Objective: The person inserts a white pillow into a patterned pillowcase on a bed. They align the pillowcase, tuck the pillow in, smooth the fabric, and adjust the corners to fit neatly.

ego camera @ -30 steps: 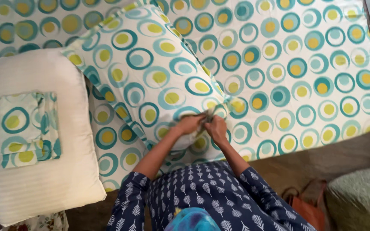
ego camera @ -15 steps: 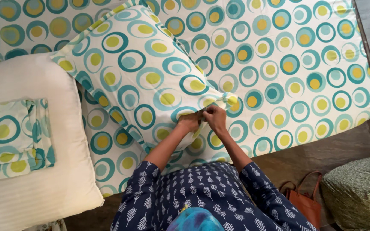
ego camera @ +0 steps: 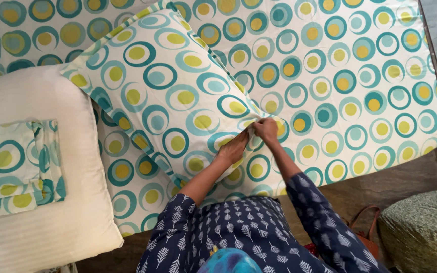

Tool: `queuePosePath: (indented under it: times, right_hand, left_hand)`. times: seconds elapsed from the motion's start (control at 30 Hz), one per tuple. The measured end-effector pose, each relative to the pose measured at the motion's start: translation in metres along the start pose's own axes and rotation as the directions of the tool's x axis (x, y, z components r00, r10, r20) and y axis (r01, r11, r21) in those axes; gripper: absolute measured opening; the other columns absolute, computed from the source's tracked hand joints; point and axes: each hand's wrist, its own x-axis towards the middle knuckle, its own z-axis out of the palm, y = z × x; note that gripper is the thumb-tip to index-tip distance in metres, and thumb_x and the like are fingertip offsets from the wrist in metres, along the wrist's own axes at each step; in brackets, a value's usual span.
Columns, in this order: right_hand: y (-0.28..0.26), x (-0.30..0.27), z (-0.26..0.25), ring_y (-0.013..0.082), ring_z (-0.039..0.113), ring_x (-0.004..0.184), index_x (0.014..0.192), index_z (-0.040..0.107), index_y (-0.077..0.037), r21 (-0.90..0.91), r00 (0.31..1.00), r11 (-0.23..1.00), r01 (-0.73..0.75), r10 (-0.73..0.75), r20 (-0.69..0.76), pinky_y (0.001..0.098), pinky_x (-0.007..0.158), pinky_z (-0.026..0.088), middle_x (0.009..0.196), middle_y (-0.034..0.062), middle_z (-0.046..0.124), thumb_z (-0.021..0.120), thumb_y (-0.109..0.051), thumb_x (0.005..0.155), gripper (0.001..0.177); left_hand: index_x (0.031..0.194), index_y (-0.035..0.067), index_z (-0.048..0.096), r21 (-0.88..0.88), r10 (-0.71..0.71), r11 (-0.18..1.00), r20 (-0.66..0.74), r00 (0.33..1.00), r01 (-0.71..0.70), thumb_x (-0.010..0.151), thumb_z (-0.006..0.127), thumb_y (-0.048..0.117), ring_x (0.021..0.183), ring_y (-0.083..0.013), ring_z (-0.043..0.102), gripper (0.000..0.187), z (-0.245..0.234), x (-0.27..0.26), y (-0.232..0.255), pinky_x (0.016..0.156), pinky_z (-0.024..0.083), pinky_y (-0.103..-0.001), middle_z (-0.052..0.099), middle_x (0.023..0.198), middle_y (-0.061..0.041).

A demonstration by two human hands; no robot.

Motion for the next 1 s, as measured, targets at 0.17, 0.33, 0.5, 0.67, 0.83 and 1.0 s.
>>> queuePosePath:
  times: [0.17,0.33,0.5,0.67,0.83,1.0]
  right_hand:
    - [-0.044,-0.033,-0.013,0.0198,0.072,0.055,0.086,0.078,-0.002,0.136,0.971,0.962,0.238,-0.239,-0.013,0.0343,0.059,0.058,0.068,0.0129,0.075,0.072,-0.027,0.079,0.027]
    - [-0.057,-0.033,-0.021,0.0212,0.072,0.062,0.084,0.078,0.001,0.061,0.942,0.945,0.322,-0.314,-0.119,0.0337,0.063,0.057,0.073,0.0149,0.075,0.075,-0.021,0.077,0.023]
    - [-0.031,-0.023,-0.016,0.0217,0.075,0.069,0.091,0.076,0.001,0.204,0.997,0.979,0.002,-0.016,0.069,0.0363,0.068,0.061,0.079,0.0122,0.076,0.069,-0.014,0.085,0.018]
    - [0.033,-0.023,-0.018,0.0187,0.068,0.098,0.121,0.068,-0.004,0.627,0.995,0.777,-0.052,0.092,-0.031,0.0358,0.086,0.054,0.112,0.0066,0.072,0.066,-0.013,0.090,0.033]
    - [0.045,-0.021,0.004,0.0195,0.056,0.108,0.136,0.055,-0.023,0.822,0.852,0.310,-0.478,0.391,0.348,0.0569,0.092,0.048,0.121,-0.0012,0.060,0.062,-0.033,0.098,0.040]
    - [0.044,-0.006,0.002,0.0219,0.054,0.113,0.136,0.055,-0.026,0.831,0.825,0.156,-0.533,0.312,0.471,0.0607,0.096,0.044,0.125,-0.0033,0.062,0.063,-0.044,0.097,0.043]
  left_hand:
    - [0.142,-0.007,0.044,0.111,-0.044,0.994,0.179,0.983,0.025,0.087,0.052,0.005,0.137,-0.0392,0.047,0.056,0.009,0.030,-0.022,0.118,0.035,-0.041,0.048,0.145,-0.029]
    - [0.135,-0.007,0.048,-0.109,0.060,0.993,0.119,0.991,-0.048,0.077,0.058,0.001,0.133,-0.0412,0.047,0.059,-0.001,0.058,-0.030,0.114,0.036,-0.041,0.050,0.137,-0.031]
    - [0.131,-0.006,0.055,-0.299,0.212,0.934,0.020,0.977,-0.196,0.075,0.058,-0.002,0.132,-0.0425,0.046,0.056,0.007,0.068,-0.028,0.113,0.036,-0.043,0.052,0.136,-0.031]
    - [0.129,0.000,0.065,-0.418,0.139,0.908,0.212,0.967,-0.039,0.081,0.058,0.003,0.130,-0.0362,0.052,0.048,-0.002,0.076,-0.020,0.109,0.038,-0.043,0.058,0.139,-0.025]
    - [0.123,-0.006,0.070,-0.821,-0.094,0.430,0.375,0.922,0.377,0.088,0.057,0.012,0.115,-0.0329,0.064,0.042,-0.008,0.092,-0.016,0.099,0.049,-0.041,0.071,0.129,-0.024]
    - [0.137,-0.001,0.062,-0.896,-0.223,-0.069,0.443,0.868,0.440,0.102,0.057,0.036,0.115,-0.0209,0.061,0.051,0.006,0.087,-0.006,0.094,0.047,-0.032,0.067,0.132,-0.011]
